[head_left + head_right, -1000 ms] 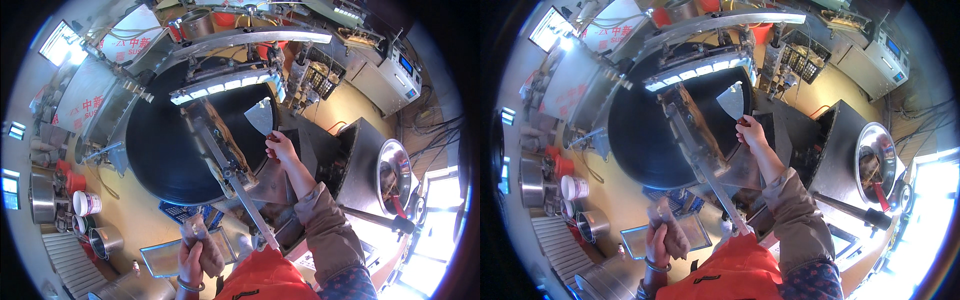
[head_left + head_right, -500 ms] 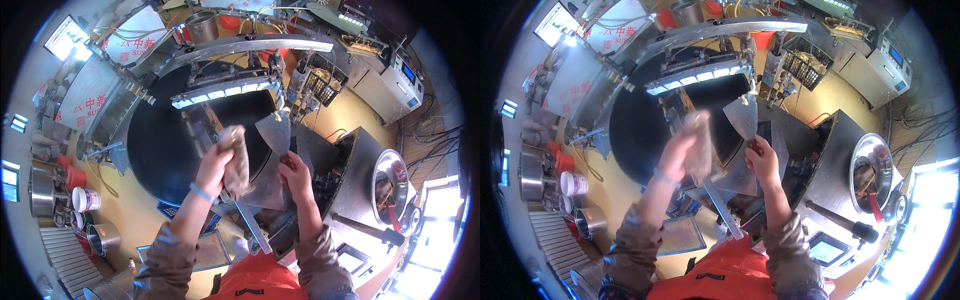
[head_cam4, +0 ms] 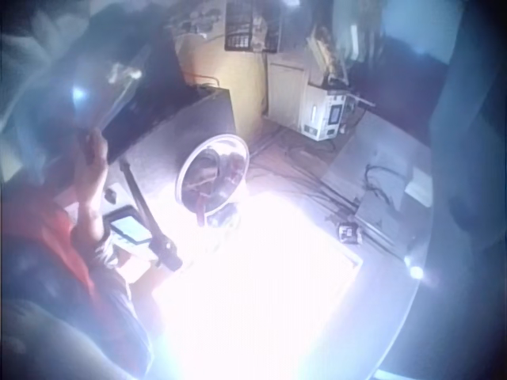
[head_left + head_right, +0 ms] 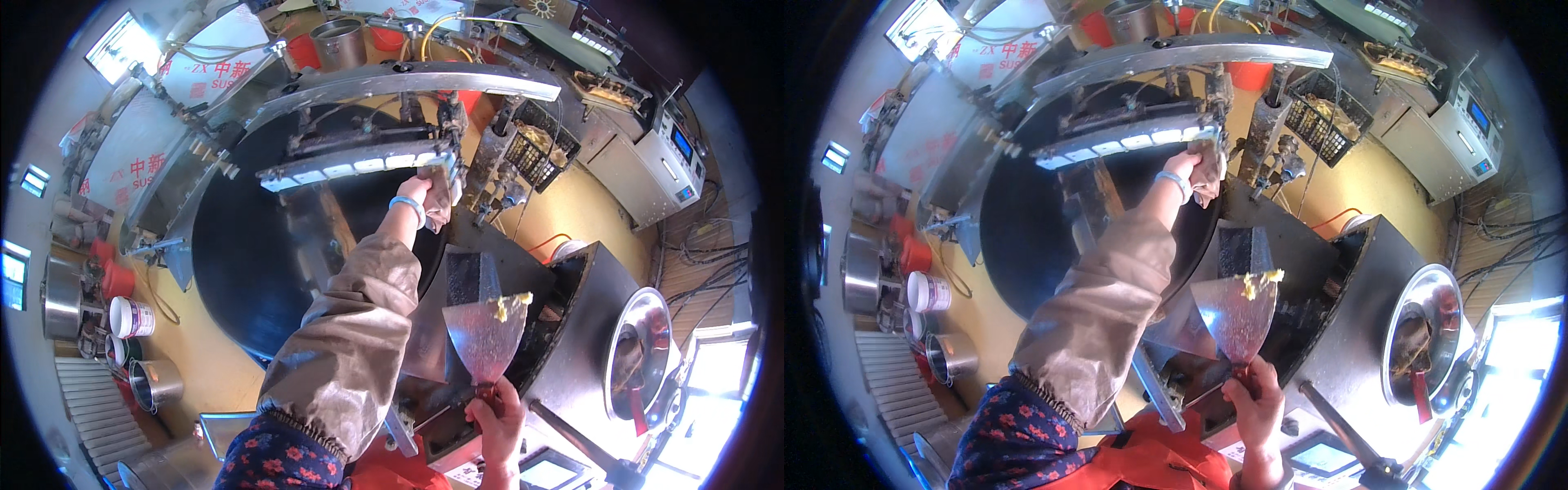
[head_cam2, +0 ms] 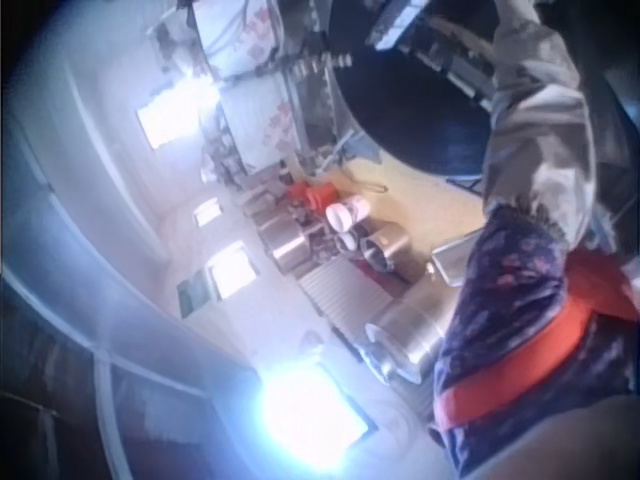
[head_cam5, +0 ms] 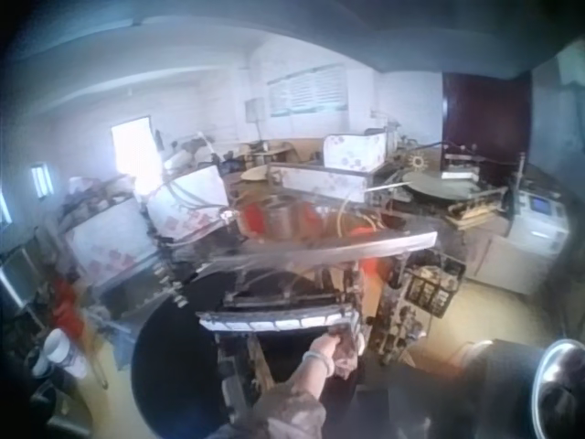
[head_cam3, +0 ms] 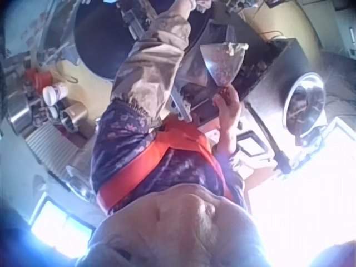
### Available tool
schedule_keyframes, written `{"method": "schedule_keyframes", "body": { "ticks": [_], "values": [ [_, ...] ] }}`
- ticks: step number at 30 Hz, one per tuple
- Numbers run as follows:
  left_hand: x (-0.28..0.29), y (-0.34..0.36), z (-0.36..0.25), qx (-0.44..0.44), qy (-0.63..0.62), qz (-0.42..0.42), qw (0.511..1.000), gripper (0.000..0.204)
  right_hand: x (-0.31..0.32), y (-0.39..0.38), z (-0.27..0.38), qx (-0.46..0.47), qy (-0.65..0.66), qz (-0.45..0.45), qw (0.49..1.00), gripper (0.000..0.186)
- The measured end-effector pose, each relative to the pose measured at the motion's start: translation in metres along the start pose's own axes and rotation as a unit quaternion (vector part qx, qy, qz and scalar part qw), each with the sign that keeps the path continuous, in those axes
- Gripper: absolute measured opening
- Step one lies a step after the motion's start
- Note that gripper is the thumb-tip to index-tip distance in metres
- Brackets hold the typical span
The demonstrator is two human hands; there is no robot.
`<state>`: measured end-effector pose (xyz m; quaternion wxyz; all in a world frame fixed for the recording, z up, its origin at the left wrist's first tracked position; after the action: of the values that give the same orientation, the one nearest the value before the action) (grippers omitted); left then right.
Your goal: The person scrapes residue from a large flat griddle, then moves to a table to handle a large sheet of dough, folding and placing it. They then knead dough in a metal bowl and operate a control panel on a machine. Another person is visible working nearby.
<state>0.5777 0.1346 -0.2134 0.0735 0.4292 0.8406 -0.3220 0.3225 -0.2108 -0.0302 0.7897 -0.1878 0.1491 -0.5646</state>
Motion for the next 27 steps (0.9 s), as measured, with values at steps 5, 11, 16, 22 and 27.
{"method": "schedule_keyframes", "body": {
  "ticks": [5, 11, 16, 22, 27],
  "values": [
    [-0.013, -0.006, -0.004, 0.006, -0.195, 0.096, 0.976, 0.024, 0.006, -0.002, -0.014, -0.058, 0.038, -0.030, 0.997, 0.038],
    [0.008, -0.012, -0.006, -0.045, -0.273, 0.052, 0.959, 0.024, 0.002, -0.004, -0.014, -0.022, 0.038, -0.026, 0.999, 0.042],
    [0.031, -0.020, -0.005, -0.060, -0.319, 0.026, 0.946, 0.024, -0.002, -0.008, -0.014, -0.021, 0.041, -0.017, 0.999, 0.043],
    [0.061, -0.034, -0.015, -0.065, -0.406, -0.019, 0.911, 0.022, -0.010, -0.014, -0.008, -0.011, 0.036, 0.005, 0.999, 0.031],
    [0.111, -0.039, -0.033, -0.094, -0.418, -0.047, 0.902, 0.023, -0.023, -0.018, -0.004, -0.023, 0.038, 0.014, 0.999, 0.041]
  ]
}}
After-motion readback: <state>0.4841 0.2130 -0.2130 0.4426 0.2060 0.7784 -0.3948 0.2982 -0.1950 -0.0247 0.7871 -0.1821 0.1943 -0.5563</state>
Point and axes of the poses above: each hand's wrist, its own y-axis towards the middle knuckle, its own x-axis out of the back of the hand, z = x × y, the point moved 4 cm from there along y, towards the middle knuckle, and after that the axes turned 1 degree about -z, right-handed, at the moved point
